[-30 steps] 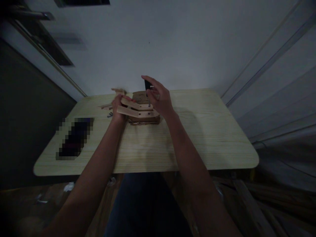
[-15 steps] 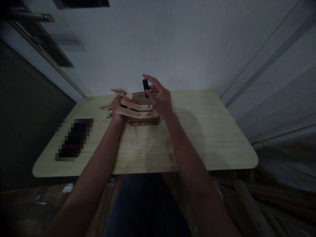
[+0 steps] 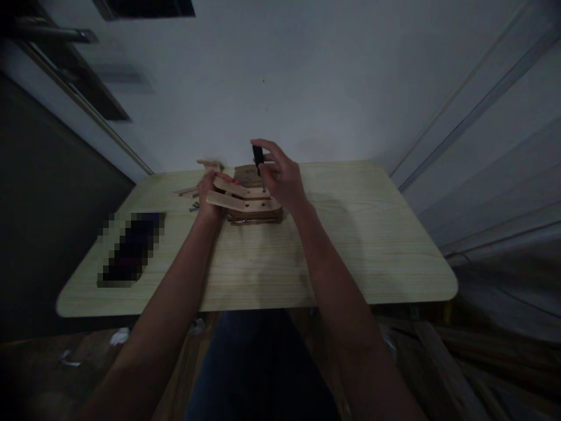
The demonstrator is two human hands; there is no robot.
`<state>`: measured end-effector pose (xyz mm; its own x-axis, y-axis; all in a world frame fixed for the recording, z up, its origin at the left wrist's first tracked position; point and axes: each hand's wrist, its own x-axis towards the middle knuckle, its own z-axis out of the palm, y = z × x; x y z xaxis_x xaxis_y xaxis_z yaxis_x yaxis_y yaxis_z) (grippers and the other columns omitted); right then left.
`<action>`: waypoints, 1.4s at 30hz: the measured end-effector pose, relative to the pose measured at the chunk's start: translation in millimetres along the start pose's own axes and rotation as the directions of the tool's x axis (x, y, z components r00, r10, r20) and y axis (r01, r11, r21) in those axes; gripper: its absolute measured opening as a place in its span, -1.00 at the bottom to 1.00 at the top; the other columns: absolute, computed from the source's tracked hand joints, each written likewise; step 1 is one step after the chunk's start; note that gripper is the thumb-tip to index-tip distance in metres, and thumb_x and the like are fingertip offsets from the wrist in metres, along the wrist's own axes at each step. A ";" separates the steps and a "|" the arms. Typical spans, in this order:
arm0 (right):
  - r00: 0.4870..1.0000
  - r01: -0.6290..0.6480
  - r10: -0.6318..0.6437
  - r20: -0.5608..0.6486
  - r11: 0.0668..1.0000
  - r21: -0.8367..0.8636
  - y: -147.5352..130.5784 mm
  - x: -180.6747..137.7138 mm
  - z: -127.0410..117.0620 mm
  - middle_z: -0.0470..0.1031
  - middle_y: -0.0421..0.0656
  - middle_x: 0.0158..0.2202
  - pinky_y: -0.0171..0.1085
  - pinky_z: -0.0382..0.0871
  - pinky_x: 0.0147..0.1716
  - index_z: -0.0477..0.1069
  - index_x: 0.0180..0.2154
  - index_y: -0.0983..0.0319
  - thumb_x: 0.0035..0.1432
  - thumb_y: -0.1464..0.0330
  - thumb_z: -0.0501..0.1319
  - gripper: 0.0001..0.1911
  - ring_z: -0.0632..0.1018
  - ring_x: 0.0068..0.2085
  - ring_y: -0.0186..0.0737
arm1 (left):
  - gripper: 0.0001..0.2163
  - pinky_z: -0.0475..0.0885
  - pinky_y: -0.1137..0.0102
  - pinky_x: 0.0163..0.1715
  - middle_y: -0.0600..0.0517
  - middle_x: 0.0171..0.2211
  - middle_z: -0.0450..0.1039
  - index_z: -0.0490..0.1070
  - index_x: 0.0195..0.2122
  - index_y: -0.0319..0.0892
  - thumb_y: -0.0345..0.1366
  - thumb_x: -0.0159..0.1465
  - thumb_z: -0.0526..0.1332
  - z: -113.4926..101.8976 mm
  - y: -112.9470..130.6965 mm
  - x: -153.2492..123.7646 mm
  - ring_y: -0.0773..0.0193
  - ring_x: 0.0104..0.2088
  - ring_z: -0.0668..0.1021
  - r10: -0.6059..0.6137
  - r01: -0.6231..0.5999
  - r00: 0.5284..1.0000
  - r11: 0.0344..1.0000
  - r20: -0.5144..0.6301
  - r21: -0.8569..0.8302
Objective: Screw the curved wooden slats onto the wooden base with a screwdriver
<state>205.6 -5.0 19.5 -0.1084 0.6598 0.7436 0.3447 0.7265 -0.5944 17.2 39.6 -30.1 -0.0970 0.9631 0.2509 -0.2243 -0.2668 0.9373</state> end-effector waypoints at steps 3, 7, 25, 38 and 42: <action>1.000 -0.010 0.009 -0.016 0.999 -0.041 0.7 0.7 0.0 0.45 -0.17 0.10 -0.16 0.60 -0.14 0.27 0.18 0.02 0.28 0.02 0.05 -0.50 0.57 -0.04 -0.17 | -0.56 0.52 0.28 -0.34 -0.01 -0.53 0.50 0.38 -0.51 -0.11 0.13 0.25 0.02 0.3 -0.9 1.0 0.14 -0.40 0.62 0.008 -0.007 1.000 1.000 -0.007 0.008; 0.999 -0.018 0.014 -0.037 0.994 -0.105 0.2 1.8 -1.2 0.46 -0.17 0.07 -0.13 0.59 -0.11 0.31 0.13 0.00 0.24 0.04 0.13 -0.53 0.55 -0.04 -0.14 | -0.57 0.54 0.27 -0.33 -0.05 -0.52 0.52 0.39 -0.51 -0.12 0.10 0.26 0.02 1.0 -1.5 2.5 0.10 -0.35 0.64 0.003 -0.002 1.000 1.000 -0.017 0.006; 0.999 -0.027 0.024 -0.047 0.998 -0.049 -1.0 1.6 -2.2 0.48 -0.14 0.02 -0.17 0.60 -0.14 0.27 0.16 0.05 0.28 -0.02 0.05 -0.49 0.56 -0.02 -0.16 | -0.58 0.53 0.29 -0.37 -0.02 -0.51 0.53 0.42 -0.48 -0.12 0.08 0.27 0.02 -1.4 -2.5 0.6 0.14 -0.41 0.63 0.019 -0.019 1.000 1.000 -0.015 0.016; 0.992 -0.037 0.032 -0.124 0.999 -0.036 2.3 0.1 -0.3 0.49 -0.17 -0.10 -0.19 0.59 -0.17 0.32 0.09 0.07 0.21 0.05 0.19 -0.54 0.58 -0.17 -0.23 | -0.58 0.53 0.29 -0.38 -0.01 -0.54 0.54 0.41 -0.51 -0.12 0.09 0.25 0.05 -0.6 0.4 -0.3 0.14 -0.44 0.62 -0.015 0.015 1.000 1.000 -0.012 -0.014; 0.994 -0.012 0.013 -0.105 1.000 0.012 -4.6 1.1 -2.2 0.50 -0.14 -0.09 -0.19 0.57 -0.11 0.36 0.02 0.11 0.28 0.06 0.10 -0.61 0.57 -0.08 -0.21 | -0.59 0.54 0.28 -0.38 0.00 -0.55 0.52 0.40 -0.52 -0.13 0.09 0.25 0.06 -1.2 -2.5 1.8 0.12 -0.41 0.64 -0.011 0.010 1.000 0.998 -0.024 -0.056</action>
<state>206.0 -8.0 23.8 -0.0057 0.6454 0.7639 0.3346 0.7211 -0.6067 16.4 42.0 -32.3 -0.1179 0.9649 0.2347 -0.2790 -0.2590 0.9247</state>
